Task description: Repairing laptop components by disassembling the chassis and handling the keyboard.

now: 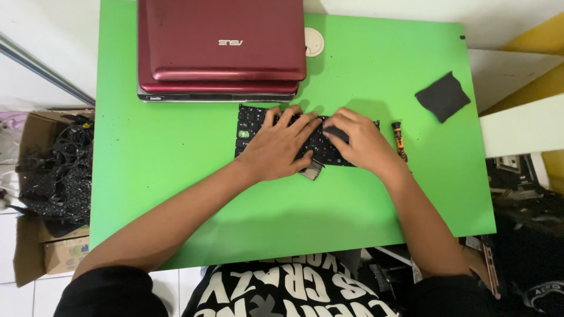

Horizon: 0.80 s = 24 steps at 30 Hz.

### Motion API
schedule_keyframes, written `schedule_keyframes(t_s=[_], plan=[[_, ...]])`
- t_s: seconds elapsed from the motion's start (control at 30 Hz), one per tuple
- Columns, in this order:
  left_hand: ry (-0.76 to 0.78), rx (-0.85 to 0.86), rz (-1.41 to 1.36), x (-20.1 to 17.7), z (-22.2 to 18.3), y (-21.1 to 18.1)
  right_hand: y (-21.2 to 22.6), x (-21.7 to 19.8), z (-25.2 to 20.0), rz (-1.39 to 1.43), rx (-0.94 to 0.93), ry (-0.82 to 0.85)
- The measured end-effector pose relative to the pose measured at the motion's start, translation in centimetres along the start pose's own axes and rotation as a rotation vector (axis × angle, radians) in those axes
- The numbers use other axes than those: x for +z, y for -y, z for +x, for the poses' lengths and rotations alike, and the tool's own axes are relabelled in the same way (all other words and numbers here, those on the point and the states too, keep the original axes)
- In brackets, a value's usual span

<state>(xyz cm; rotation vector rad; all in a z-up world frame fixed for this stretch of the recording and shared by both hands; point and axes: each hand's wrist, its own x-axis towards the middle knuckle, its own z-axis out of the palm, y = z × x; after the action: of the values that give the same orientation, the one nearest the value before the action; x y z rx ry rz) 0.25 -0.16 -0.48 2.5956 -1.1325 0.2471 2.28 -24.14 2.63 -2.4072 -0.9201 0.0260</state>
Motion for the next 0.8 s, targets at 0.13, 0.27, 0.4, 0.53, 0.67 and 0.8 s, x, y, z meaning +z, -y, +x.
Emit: schedule_keyframes(t_s=[0.13,0.27,0.4,0.53,0.67,0.8], plan=[[0.007,0.0,-0.007,-0.4,0.0,0.0,0.7,-0.4,-0.1,-0.028,-0.016,0.049],[-0.008,0.001,-0.011,-0.9,-0.1,-0.3,0.9,-1.0,-0.4,0.011,0.024,0.109],[-0.009,0.0,-0.012,-0.8,0.0,-0.4,0.9,0.1,0.1,0.026,0.019,0.071],[-0.017,-0.014,-0.035,-0.2,0.1,-0.1,0.1,1.9,0.2,0.011,-0.033,-0.028],[-0.018,-0.036,-0.107,0.0,0.1,0.0,0.8,0.6,-0.3,-0.007,-0.03,0.01],[-0.037,-0.043,-0.161,0.2,0.3,0.2,1.0,1.4,0.5,-0.021,-0.033,0.03]])
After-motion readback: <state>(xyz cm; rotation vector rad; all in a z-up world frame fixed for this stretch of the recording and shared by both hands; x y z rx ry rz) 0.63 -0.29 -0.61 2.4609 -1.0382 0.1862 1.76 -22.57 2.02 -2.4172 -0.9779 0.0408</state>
